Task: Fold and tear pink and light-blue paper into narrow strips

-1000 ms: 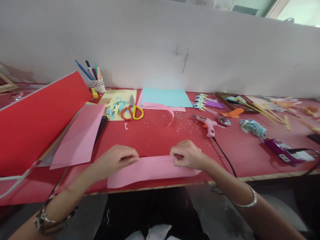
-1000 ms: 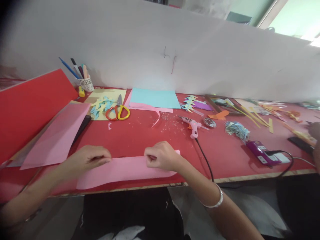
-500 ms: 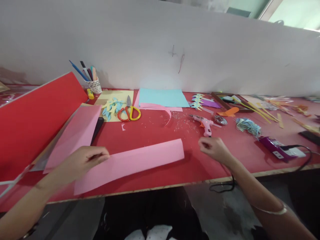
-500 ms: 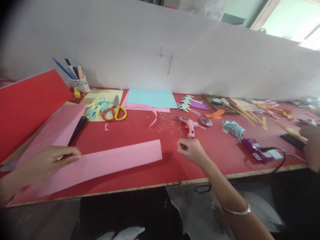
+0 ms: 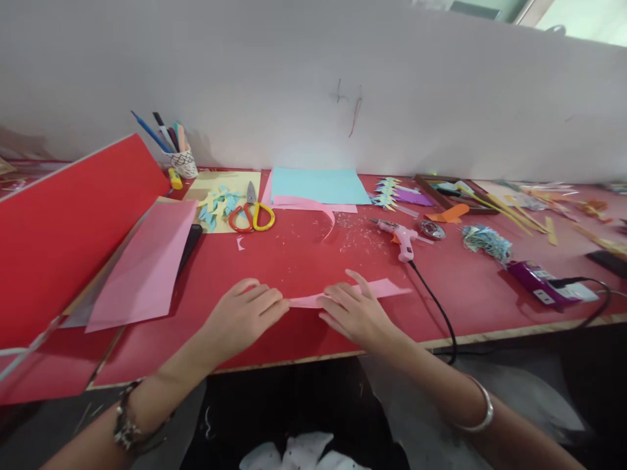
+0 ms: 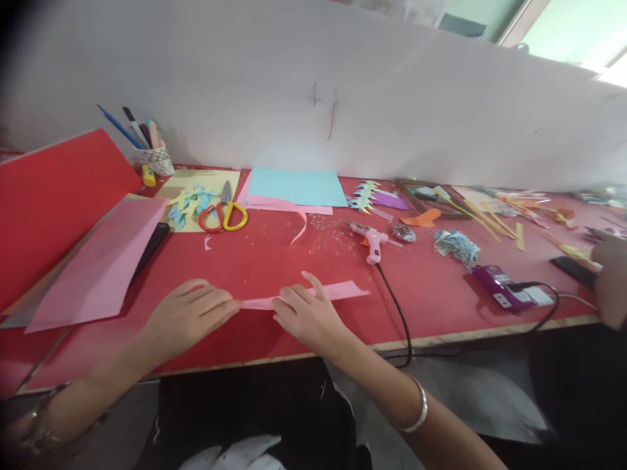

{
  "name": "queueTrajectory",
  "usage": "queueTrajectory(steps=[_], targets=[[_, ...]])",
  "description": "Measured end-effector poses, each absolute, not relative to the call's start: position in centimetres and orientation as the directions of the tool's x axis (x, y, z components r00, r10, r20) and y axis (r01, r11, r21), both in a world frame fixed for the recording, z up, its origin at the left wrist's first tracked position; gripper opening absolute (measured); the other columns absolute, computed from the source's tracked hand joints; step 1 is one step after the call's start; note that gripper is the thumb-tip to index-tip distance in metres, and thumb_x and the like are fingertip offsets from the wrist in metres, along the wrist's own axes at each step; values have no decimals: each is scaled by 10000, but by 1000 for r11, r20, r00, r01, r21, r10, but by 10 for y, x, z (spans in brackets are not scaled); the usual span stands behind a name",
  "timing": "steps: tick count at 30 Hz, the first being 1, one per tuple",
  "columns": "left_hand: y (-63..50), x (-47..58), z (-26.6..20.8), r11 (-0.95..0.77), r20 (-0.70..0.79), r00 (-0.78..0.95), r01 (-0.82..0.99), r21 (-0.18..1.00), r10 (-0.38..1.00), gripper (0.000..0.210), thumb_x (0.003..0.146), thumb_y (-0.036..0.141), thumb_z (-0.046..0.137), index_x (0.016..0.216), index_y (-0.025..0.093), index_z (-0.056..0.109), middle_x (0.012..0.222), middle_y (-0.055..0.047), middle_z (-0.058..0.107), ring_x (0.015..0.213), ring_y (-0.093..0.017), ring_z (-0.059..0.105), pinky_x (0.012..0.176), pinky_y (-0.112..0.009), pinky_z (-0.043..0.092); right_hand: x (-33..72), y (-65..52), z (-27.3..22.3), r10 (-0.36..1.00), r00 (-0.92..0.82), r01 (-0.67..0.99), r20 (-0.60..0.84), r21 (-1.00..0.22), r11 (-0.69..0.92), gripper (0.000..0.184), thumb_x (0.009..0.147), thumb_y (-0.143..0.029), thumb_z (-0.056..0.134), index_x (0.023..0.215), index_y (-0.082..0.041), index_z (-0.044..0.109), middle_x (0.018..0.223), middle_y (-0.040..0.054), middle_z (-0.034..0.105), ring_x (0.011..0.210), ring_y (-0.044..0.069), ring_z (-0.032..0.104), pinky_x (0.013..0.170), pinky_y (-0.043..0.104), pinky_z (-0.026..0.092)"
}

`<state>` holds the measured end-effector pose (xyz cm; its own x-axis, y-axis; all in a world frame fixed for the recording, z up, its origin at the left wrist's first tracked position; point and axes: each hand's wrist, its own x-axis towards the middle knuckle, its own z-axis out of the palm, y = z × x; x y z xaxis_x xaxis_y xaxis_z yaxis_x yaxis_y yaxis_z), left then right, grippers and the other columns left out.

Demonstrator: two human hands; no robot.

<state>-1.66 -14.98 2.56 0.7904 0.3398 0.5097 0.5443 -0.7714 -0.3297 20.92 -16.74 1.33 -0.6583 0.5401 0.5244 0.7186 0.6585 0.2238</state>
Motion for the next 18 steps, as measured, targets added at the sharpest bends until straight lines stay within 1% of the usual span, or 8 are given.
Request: queueTrajectory(steps=[1, 3, 6, 9, 11, 13, 16, 18], targets=[[-148, -20, 26, -767, 507, 782, 559, -315, 362, 314, 839, 63, 309, 746, 190, 581, 667, 19, 619, 594, -112, 520, 665, -271, 364, 210, -165, 12, 547, -659, 717, 517, 210, 665, 263, 867, -174, 370, 706, -181, 577, 671, 6, 589, 632, 115, 495, 832, 321, 335], [-145, -25, 30, -752, 490, 777, 580, -312, 396, 331, 847, 75, 289, 741, 194, 580, 666, 17, 616, 595, -112, 517, 671, -279, 357, 213, -160, 11, 550, -663, 706, 508, 179, 685, 329, 874, -150, 347, 620, -180, 554, 567, -12, 537, 559, 102, 455, 692, 264, 351], [-144, -26, 36, -755, 467, 792, 568, -328, 393, 333, 846, 76, 282, 710, 183, 566, 649, 7, 599, 577, -120, 502, 643, -291, 342, 214, -157, 15, 539, -720, 651, 437, 156, 743, 375, 890, -185, 329, 581, -175, 542, 533, -10, 504, 511, 100, 411, 515, 243, 270], [-146, -12, 38, -808, 443, 835, 490, -327, 327, 291, 845, 84, 306, 691, 170, 539, 609, 6, 562, 556, -125, 481, 591, -286, 320, 204, -157, 20, 545, -755, 617, 364, 113, 779, 375, 897, -223, 325, 599, -170, 547, 533, -11, 499, 483, 94, 373, 468, 248, 200], [-149, -1, 39, -828, 460, 844, 451, -332, 275, 279, 844, 86, 318, 654, 167, 505, 559, 16, 515, 519, -123, 447, 550, -279, 296, 195, -158, 25, 584, -738, 628, 339, 28, 778, 394, 900, -279, 326, 583, -169, 531, 510, -18, 477, 466, 87, 346, 452, 243, 170], [-151, 6, 41, -826, 499, 835, 440, -353, 232, 280, 845, 89, 328, 615, 173, 465, 511, 30, 455, 482, -118, 402, 516, -274, 268, 188, -157, 31, 632, -719, 635, 289, -98, 766, 409, 898, -327, 328, 568, -167, 509, 493, -31, 449, 460, 76, 330, 448, 228, 166], [-151, 6, 44, -812, 535, 825, 434, -390, 184, 279, 855, 123, 344, 597, 184, 430, 484, 44, 398, 461, -115, 354, 486, -274, 239, 186, -156, 41, 661, -727, 599, 188, -297, 743, 400, 899, -327, 324, 564, -161, 469, 499, -48, 412, 462, 58, 321, 464, 202, 194], [-149, -1, 45, -807, 539, 824, 433, -402, 174, 282, 853, 125, 349, 587, 190, 416, 484, 46, 395, 463, -115, 344, 483, -277, 238, 189, -155, 47, 659, -737, 567, 153, -391, 725, 395, 901, -312, 312, 559, -159, 437, 503, -53, 382, 463, 52, 309, 476, 193, 209]])
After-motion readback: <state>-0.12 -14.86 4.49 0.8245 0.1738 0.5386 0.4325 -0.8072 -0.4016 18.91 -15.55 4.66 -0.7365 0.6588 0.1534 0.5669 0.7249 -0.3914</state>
